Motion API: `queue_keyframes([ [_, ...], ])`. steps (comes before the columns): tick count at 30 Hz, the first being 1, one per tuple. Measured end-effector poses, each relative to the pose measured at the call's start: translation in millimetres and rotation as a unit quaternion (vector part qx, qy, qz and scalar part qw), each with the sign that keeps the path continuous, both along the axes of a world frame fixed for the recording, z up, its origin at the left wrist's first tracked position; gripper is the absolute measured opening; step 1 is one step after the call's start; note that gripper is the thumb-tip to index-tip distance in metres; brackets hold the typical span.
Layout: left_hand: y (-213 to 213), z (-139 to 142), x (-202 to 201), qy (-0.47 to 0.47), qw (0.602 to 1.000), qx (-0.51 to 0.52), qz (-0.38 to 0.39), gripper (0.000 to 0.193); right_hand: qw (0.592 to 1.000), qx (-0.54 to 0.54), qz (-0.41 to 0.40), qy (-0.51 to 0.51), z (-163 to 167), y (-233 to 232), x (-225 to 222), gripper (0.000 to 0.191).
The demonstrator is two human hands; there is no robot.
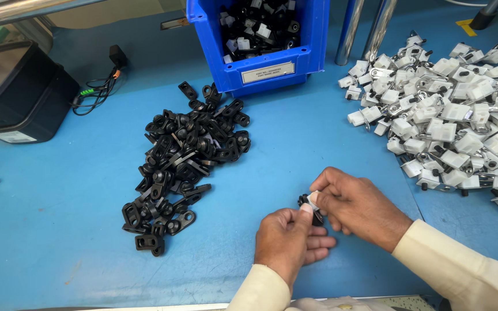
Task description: The person picks a black plastic bracket and a white plastic housing from piles on the workbench, presses the two parts together by hand to assemble them, and places the finished assembly into the blue bin. They repeat this assembly cycle continuously, occasionally setting partially joined parts on the bench before completing them.
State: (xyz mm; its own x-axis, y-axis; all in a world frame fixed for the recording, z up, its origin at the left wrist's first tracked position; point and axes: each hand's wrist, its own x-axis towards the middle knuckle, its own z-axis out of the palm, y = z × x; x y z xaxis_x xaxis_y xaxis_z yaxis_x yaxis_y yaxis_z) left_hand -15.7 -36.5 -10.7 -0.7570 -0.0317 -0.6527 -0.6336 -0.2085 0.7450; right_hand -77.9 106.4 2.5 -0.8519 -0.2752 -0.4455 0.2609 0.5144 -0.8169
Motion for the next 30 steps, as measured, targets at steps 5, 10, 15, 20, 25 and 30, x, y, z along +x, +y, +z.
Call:
queue_keyframes([
  [5, -2.5, 8.3, -1.7, -0.044, 0.999, 0.019, -0.006, 0.035, 0.996, -0.067, 0.028, 0.050, -4.8, 10.6, -3.3, 0.020],
  [10, -7.8, 13.6, -1.3, -0.027, 0.998, 0.048, 0.006, 0.036, 0.992, -0.115, 0.022, 0.043, 1.4, 12.8, -0.7, 0.020],
  [15, -7.6, 9.3, -1.1, 0.088, 0.996, 0.001, -0.003, 0.028, 0.993, -0.099, -0.056, 0.026, 11.4, 7.9, 8.5, 0.021],
  [20, -2.2, 9.3, 1.3, 0.080, 0.996, -0.017, -0.019, 0.025, 0.977, -0.163, -0.126, -0.048, 15.2, 4.4, 12.4, 0.020],
  [25, -0.7, 11.3, 2.1, 0.060, 0.997, 0.011, -0.037, 0.028, 0.989, -0.111, -0.094, 0.007, 18.5, 6.7, 13.3, 0.021],
  [30, -0.4, 14.8, -2.7, 0.047, 0.998, 0.027, -0.026, 0.037, 0.993, -0.087, -0.068, 0.045, 18.9, 6.0, 13.9, 0.026],
])
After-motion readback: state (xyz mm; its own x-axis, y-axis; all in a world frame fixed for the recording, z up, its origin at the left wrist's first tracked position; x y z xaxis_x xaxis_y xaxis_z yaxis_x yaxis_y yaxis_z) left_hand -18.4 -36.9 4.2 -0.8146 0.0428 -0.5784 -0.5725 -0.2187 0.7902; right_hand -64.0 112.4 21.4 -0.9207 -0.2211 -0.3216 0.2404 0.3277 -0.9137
